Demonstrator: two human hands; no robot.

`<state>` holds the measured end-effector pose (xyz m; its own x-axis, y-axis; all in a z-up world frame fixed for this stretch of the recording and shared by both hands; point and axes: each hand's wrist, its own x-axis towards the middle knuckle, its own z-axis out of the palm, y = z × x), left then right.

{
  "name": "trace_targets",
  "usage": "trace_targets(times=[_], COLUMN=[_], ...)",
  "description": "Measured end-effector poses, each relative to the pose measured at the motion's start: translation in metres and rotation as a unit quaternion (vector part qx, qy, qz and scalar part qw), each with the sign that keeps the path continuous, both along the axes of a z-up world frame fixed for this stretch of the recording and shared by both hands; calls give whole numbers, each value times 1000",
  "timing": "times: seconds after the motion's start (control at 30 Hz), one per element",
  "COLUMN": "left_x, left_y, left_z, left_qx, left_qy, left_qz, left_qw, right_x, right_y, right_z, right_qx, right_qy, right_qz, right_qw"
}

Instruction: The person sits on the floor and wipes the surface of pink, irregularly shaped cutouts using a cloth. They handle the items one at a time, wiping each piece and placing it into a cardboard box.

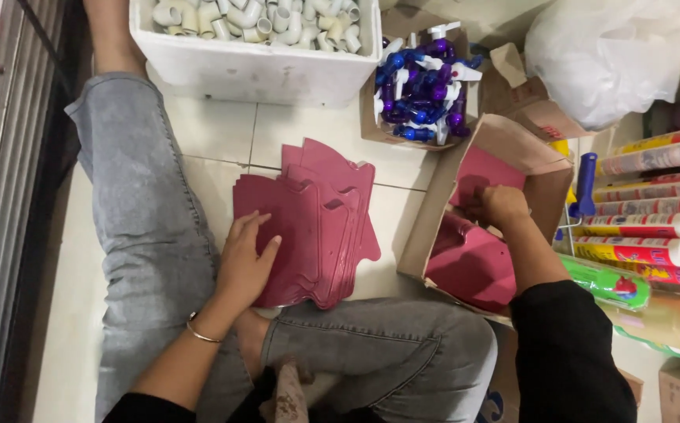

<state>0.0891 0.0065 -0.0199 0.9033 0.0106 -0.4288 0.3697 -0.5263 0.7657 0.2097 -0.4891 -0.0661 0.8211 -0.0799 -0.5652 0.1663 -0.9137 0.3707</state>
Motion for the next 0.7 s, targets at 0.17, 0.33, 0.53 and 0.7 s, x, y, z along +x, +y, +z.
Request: trace_targets(times=[0.17, 0.33, 0.53, 0.7], left_x=[4, -2, 0, 4], left_y=[1, 2, 2, 3], left_z=[-3, -41, -78, -61], left_qx=[0, 5, 0, -38], left_qy=[-7, 14, 43, 131], left_qz=[15, 44, 82, 74], left_qw=[1000, 999, 996, 988], right_x=[8, 9, -37, -98], right_y=[-1, 32, 142, 245], right_z=[-18, 35, 137, 81], right_qx=[-76, -107, 423, 570], right_qy=[-13, -15, -173, -33], right_qz=[98, 22, -358, -332], right_qw=[992, 994, 814, 751])
